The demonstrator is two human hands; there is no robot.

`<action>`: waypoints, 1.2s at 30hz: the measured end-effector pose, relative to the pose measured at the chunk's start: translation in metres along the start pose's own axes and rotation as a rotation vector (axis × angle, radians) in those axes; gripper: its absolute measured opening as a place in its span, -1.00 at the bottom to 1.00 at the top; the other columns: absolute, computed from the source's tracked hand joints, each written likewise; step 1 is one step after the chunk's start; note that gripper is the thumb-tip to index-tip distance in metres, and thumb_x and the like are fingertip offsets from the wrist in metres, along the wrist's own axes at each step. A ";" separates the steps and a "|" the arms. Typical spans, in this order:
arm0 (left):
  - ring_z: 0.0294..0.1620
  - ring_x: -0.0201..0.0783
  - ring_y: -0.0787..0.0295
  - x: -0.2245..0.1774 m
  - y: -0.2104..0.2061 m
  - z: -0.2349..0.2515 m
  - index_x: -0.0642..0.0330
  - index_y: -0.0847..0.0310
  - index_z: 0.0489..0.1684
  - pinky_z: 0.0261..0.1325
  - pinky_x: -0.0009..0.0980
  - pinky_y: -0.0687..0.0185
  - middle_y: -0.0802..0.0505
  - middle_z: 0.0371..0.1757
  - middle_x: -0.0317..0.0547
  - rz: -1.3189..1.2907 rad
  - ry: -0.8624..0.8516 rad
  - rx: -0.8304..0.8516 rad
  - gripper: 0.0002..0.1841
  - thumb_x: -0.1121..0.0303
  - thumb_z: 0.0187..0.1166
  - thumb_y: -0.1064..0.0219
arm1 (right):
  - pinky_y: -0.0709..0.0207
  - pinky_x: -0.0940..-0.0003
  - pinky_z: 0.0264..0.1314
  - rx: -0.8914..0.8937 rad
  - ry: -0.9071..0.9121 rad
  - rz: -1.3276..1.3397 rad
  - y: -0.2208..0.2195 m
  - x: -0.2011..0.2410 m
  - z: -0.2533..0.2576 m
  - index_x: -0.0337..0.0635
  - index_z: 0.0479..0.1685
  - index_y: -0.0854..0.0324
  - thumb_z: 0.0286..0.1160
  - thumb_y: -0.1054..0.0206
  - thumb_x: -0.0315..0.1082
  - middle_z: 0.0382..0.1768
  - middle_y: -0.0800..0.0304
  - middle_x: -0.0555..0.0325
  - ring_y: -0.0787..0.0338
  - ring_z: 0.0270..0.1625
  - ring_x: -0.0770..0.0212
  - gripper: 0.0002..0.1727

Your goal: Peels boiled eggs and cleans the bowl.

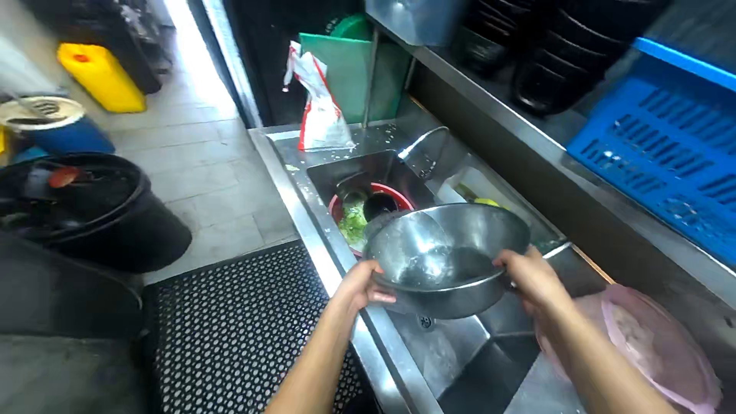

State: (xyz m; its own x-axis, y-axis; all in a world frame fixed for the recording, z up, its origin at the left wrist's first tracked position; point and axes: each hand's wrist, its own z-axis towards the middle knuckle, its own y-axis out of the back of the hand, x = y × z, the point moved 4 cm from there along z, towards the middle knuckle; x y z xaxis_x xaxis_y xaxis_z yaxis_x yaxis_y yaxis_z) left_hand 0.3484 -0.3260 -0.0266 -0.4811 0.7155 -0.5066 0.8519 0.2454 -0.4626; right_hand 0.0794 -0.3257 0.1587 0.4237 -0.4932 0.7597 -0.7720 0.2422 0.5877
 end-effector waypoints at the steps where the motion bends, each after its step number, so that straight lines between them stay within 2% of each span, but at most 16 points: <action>1: -0.19 0.29 -0.85 -0.002 -0.001 0.008 0.31 -0.33 0.47 -0.19 0.16 -0.82 -0.78 0.05 0.45 -0.055 0.009 0.006 -0.56 0.34 0.64 -0.08 | -0.66 -0.16 -0.12 0.008 0.054 -0.073 -0.004 0.018 0.009 -0.17 0.48 -0.43 0.31 -0.45 -0.36 -0.02 -0.75 -0.18 -0.78 -0.07 -0.08 -0.36; 4: -0.12 0.25 -0.84 0.002 -0.009 0.029 0.38 -0.37 0.38 -0.07 0.16 -0.82 -0.77 0.06 0.42 -0.211 0.038 0.065 -0.58 0.29 0.66 -0.09 | -0.61 -0.27 -0.12 0.000 0.189 -0.257 -0.018 0.073 0.028 -0.22 0.30 -0.55 0.33 -0.44 -0.30 -0.11 -0.77 -0.19 -0.77 -0.12 -0.14 -0.50; 6: -0.09 0.23 -0.83 0.002 -0.020 0.043 0.42 -0.39 0.34 -0.03 0.14 -0.80 -0.75 0.07 0.40 -0.297 0.063 0.097 -0.58 0.29 0.66 -0.08 | -0.59 -0.33 -0.10 -0.016 0.247 -0.383 -0.029 0.106 0.037 -0.28 0.25 -0.53 0.33 -0.45 -0.23 -0.09 -0.74 -0.25 -0.76 -0.07 -0.21 -0.49; 8: -0.12 0.23 -0.83 0.002 -0.033 0.056 0.45 -0.39 0.31 -0.03 0.14 -0.80 -0.76 0.04 0.41 -0.386 0.080 0.102 -0.60 0.30 0.66 -0.08 | -0.52 -0.49 0.06 -0.043 0.303 -0.533 -0.038 0.131 0.048 -0.34 0.31 -0.51 0.34 -0.45 -0.10 0.06 -0.70 -0.39 -0.72 0.12 -0.37 -0.38; 11: -0.09 0.26 -0.85 0.002 -0.055 0.069 0.49 -0.39 0.30 0.00 0.15 -0.82 -0.78 0.05 0.45 -0.509 0.116 0.151 -0.60 0.33 0.66 -0.06 | -0.37 -0.60 0.23 -0.074 0.400 -0.708 -0.049 0.162 0.061 -0.32 0.34 -0.51 0.31 -0.40 0.03 0.19 -0.67 -0.42 -0.63 0.30 -0.46 -0.30; 16: 0.06 0.24 -0.81 -0.003 -0.101 0.076 0.50 -0.40 0.32 0.13 0.11 -0.78 -0.74 0.16 0.44 -0.654 0.150 0.300 -0.56 0.28 0.70 0.01 | -0.29 -0.61 0.32 -0.135 0.554 -0.853 -0.066 0.206 0.054 -0.39 0.41 -0.43 0.33 -0.35 0.02 0.39 -0.53 -0.45 -0.49 0.49 -0.47 -0.25; 19: 0.11 0.26 -0.78 -0.009 -0.128 0.086 0.42 -0.37 0.36 0.14 0.13 -0.76 -0.71 0.22 0.42 -0.736 0.126 0.426 -0.56 0.27 0.68 0.04 | -0.16 -0.58 0.47 -0.180 0.640 -0.936 -0.075 0.232 0.033 -0.41 0.54 -0.35 0.39 -0.31 0.00 0.54 -0.41 -0.44 -0.35 0.63 -0.46 -0.21; 21: 0.14 0.25 -0.76 -0.009 -0.143 0.087 0.37 -0.38 0.37 0.15 0.15 -0.75 -0.70 0.25 0.40 -0.787 0.155 0.417 -0.57 0.28 0.63 0.00 | -0.07 -0.55 0.57 -0.181 0.711 -0.995 -0.083 0.242 0.022 -0.37 0.62 -0.30 0.41 -0.32 -0.03 0.63 -0.34 -0.39 -0.28 0.71 -0.40 -0.18; 24: 0.09 0.22 -0.78 -0.002 -0.159 0.087 0.34 -0.39 0.34 0.07 0.13 -0.79 -0.71 0.20 0.35 -0.833 0.208 0.369 -0.61 0.32 0.62 -0.08 | 0.14 -0.48 0.74 -0.172 0.788 -1.077 -0.095 0.244 0.012 -0.22 0.83 -0.09 0.43 -0.24 -0.05 0.81 -0.14 -0.20 -0.07 0.86 -0.24 -0.09; 25: 0.03 0.19 -0.79 0.002 -0.163 0.090 0.31 -0.41 0.26 0.03 0.13 -0.79 -0.72 0.11 0.31 -0.861 0.219 0.382 -0.65 0.37 0.57 -0.11 | 0.19 -0.46 0.76 -0.167 0.812 -1.084 -0.099 0.241 0.008 -0.19 0.87 -0.04 0.45 -0.21 -0.09 0.84 -0.10 -0.15 -0.02 0.89 -0.20 -0.10; 28: -0.43 -0.19 -0.62 0.021 -0.173 0.090 0.12 -0.43 -0.27 -0.18 -0.16 -0.75 -0.61 -0.45 -0.11 -0.820 0.196 0.443 -0.99 0.46 0.50 -0.15 | 0.21 -0.45 0.79 -0.172 0.916 -1.108 -0.108 0.225 -0.009 -0.14 0.88 -0.06 0.49 -0.18 -0.24 0.86 -0.10 -0.07 -0.03 0.89 -0.18 -0.16; 29: -0.40 -0.19 -0.67 0.028 -0.176 0.088 0.16 -0.45 -0.24 -0.16 -0.20 -0.77 -0.65 -0.42 -0.09 -0.789 0.169 0.515 -0.96 0.45 0.55 -0.11 | 0.19 -0.45 0.79 -0.184 0.972 -1.120 -0.110 0.215 -0.015 -0.16 0.86 -0.09 0.50 -0.18 -0.28 0.84 -0.14 -0.08 -0.07 0.88 -0.20 -0.19; 30: -0.26 -0.14 -0.77 0.036 -0.178 0.086 0.24 -0.49 -0.11 -0.05 -0.19 -0.80 -0.74 -0.28 -0.01 -0.769 0.149 0.607 -0.88 0.43 0.61 -0.07 | 0.18 -0.45 0.79 -0.186 1.027 -1.136 -0.111 0.204 -0.021 -0.18 0.85 -0.11 0.49 -0.17 -0.31 0.83 -0.15 -0.10 -0.07 0.87 -0.21 -0.20; 32: -0.21 -0.17 -0.82 0.049 -0.177 0.078 0.25 -0.52 -0.03 -0.07 -0.26 -0.80 -0.80 -0.22 0.00 -0.686 0.136 0.690 -0.81 0.37 0.73 -0.01 | 0.19 -0.47 0.80 -0.166 1.107 -1.167 -0.113 0.179 -0.033 -0.19 0.84 -0.12 0.46 -0.17 -0.36 0.84 -0.13 -0.11 -0.03 0.89 -0.23 -0.19; 35: -0.37 -0.23 -0.79 0.054 -0.163 0.047 0.22 -0.53 -0.11 -0.29 -0.33 -0.77 -0.78 -0.34 -0.07 -0.571 0.255 0.568 -0.81 0.36 0.78 -0.02 | 0.12 -0.42 0.80 -0.157 1.200 -1.197 -0.116 0.133 -0.053 -0.24 0.86 -0.06 0.38 -0.18 -0.35 0.87 -0.04 -0.11 0.01 0.91 -0.17 -0.12; 36: -0.42 -0.23 -0.77 0.061 -0.159 0.044 0.24 -0.53 -0.12 -0.33 -0.33 -0.77 -0.77 -0.37 -0.06 -0.539 0.294 0.583 -0.79 0.36 0.79 0.01 | 0.10 -0.39 0.81 -0.161 1.207 -1.192 -0.113 0.118 -0.060 -0.24 0.87 -0.05 0.36 -0.20 -0.33 0.88 -0.02 -0.09 0.02 0.91 -0.14 -0.10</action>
State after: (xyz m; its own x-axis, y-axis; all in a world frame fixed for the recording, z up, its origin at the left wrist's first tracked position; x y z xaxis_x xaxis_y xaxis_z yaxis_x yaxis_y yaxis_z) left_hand 0.1744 -0.3505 -0.0160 -0.6491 0.7581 0.0633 0.2396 0.2827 -0.9288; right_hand 0.2455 -0.3611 0.1985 0.8388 0.3987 -0.3709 0.2358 0.3480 0.9074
